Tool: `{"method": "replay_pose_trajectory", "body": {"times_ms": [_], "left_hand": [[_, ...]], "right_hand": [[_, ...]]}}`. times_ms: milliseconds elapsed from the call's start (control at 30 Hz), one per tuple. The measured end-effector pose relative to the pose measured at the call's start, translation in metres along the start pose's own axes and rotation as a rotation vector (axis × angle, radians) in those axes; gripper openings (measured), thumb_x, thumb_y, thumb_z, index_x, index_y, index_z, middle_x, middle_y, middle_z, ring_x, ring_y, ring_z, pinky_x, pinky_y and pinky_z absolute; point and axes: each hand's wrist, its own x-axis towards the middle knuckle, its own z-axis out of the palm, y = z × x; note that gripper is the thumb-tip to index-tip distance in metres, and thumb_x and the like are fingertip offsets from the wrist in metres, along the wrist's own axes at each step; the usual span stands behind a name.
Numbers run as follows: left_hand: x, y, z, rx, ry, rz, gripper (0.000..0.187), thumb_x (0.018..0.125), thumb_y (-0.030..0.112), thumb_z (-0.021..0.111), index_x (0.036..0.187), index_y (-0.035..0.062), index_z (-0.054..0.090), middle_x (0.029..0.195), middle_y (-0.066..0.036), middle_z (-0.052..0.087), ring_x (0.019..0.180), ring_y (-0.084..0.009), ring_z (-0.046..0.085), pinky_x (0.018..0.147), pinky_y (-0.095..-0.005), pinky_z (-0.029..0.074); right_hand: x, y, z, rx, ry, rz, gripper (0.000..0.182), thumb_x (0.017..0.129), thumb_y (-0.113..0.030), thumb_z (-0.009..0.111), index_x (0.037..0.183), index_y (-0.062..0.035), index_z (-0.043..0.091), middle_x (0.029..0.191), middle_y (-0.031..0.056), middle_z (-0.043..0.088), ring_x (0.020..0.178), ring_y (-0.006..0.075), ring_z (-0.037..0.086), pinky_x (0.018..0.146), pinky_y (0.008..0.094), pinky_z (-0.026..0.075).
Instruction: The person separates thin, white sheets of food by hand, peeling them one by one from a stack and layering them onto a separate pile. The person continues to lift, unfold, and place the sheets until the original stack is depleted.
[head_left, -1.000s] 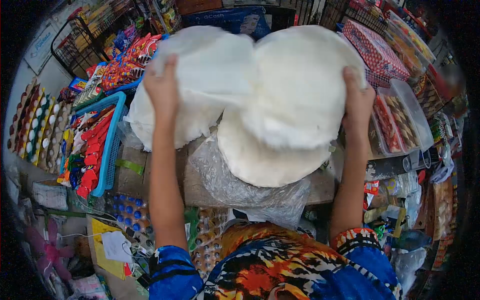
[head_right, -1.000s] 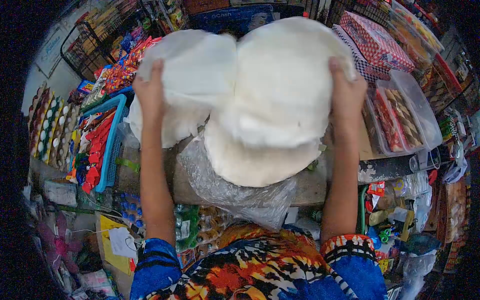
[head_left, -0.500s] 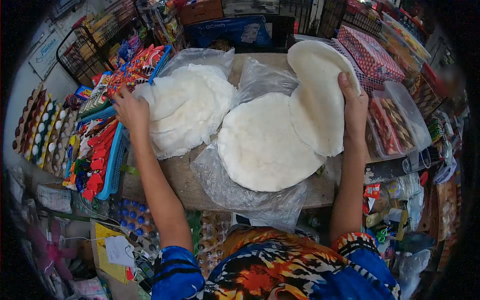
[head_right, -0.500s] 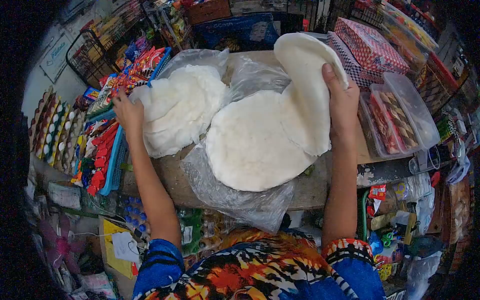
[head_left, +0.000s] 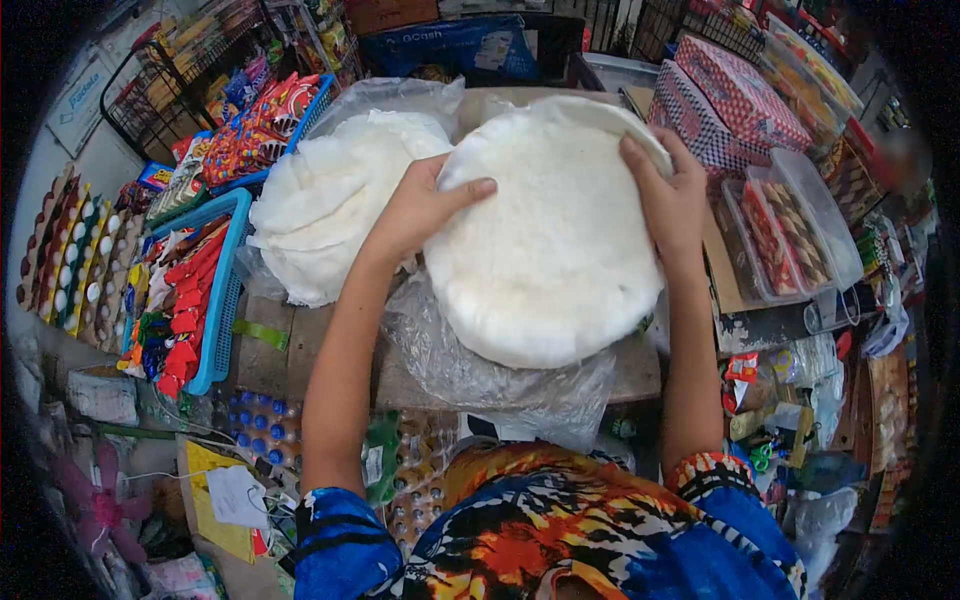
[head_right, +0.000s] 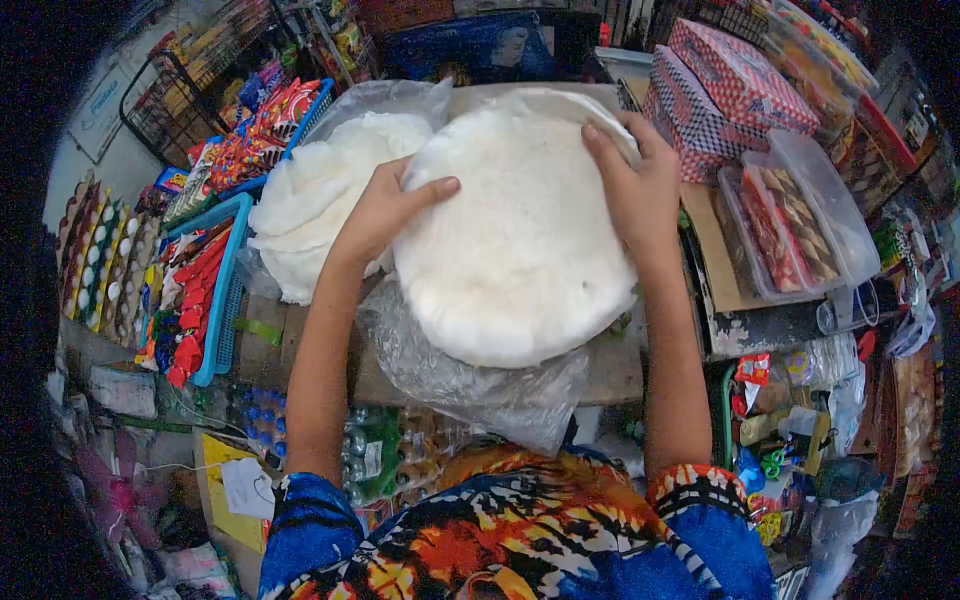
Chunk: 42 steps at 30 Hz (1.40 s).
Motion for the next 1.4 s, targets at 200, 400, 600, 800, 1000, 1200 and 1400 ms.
{"method": "replay_pose_trajectory", "body": {"times_ms": [200,400,600,800,1000,1200,1400], "left_hand": [[-0.001,-0.004,-0.019,0.316,0.041,-0.1,0.054,0.082,0.023,0.068,0.128,0.0016,0.051,0.099,-0.01,0.064,0.083,-0.0122,0.059,0.069,-0.023,0.046],[-0.009,0.005,-0.033,0.146,-0.093,-0.098,0.048,0.085,0.027,0.067,0.124,0.0017,0.054,0.097,-0.004,0.065,0.085,-0.0089,0.061,0.072,-0.0233,0.049],[-0.014,0.018,-0.036,0.056,-0.249,-0.17,0.029,0.088,0.02,0.062,0.106,-0.0021,0.062,0.09,-0.008,0.066,0.08,-0.0134,0.065,0.07,-0.0268,0.056],[-0.016,0.023,-0.026,0.116,-0.314,-0.134,0.027,0.082,0.017,0.069,0.102,-0.0002,0.062,0.084,-0.005,0.066,0.074,-0.0109,0.064,0.07,-0.0265,0.056],[-0.011,0.015,-0.018,0.1,-0.347,-0.1,0.025,0.078,0.01,0.072,0.098,-0.0021,0.061,0.085,-0.006,0.066,0.079,-0.0106,0.063,0.072,-0.025,0.054],[-0.009,0.011,-0.006,0.192,-0.356,-0.019,0.023,0.073,0.006,0.075,0.091,0.0018,0.061,0.085,-0.001,0.064,0.078,-0.0072,0.06,0.073,-0.0224,0.051],[-0.012,0.012,-0.007,0.303,-0.333,0.007,0.023,0.072,0.009,0.077,0.086,0.0015,0.06,0.08,0.0,0.062,0.075,-0.0071,0.059,0.069,-0.0222,0.049]], "right_hand": [[0.003,0.016,0.004,-0.255,0.17,-0.339,0.024,0.082,-0.007,0.062,0.105,0.0005,0.061,0.09,0.0146,0.065,0.085,0.0253,0.064,0.076,0.0334,0.049],[-0.02,0.0,0.028,-0.077,-0.199,-0.277,0.014,0.082,-0.007,0.06,0.094,-0.0021,0.066,0.089,0.0107,0.066,0.08,0.0204,0.064,0.068,0.0293,0.049],[-0.042,-0.017,0.048,-0.028,-0.457,-0.249,0.015,0.083,-0.012,0.06,0.093,-0.0024,0.066,0.088,0.011,0.067,0.076,0.0191,0.063,0.065,0.0295,0.049],[-0.044,-0.011,0.053,0.122,-0.631,0.027,0.021,0.087,-0.019,0.06,0.095,0.0001,0.066,0.081,0.0084,0.067,0.072,0.0148,0.061,0.064,0.0286,0.049],[-0.045,-0.007,0.059,0.35,-0.637,0.309,0.026,0.088,-0.024,0.061,0.093,0.0011,0.065,0.075,0.0038,0.064,0.069,0.0092,0.058,0.057,0.0241,0.046],[-0.045,0.005,0.064,0.366,-0.638,0.343,0.025,0.087,-0.023,0.063,0.09,0.0019,0.064,0.071,0.0036,0.063,0.062,0.0076,0.056,0.051,0.0209,0.042],[-0.042,0.006,0.062,0.394,-0.643,0.381,0.019,0.088,-0.018,0.06,0.09,0.0008,0.063,0.071,0.0025,0.062,0.063,0.0074,0.057,0.052,0.0207,0.042]]}}
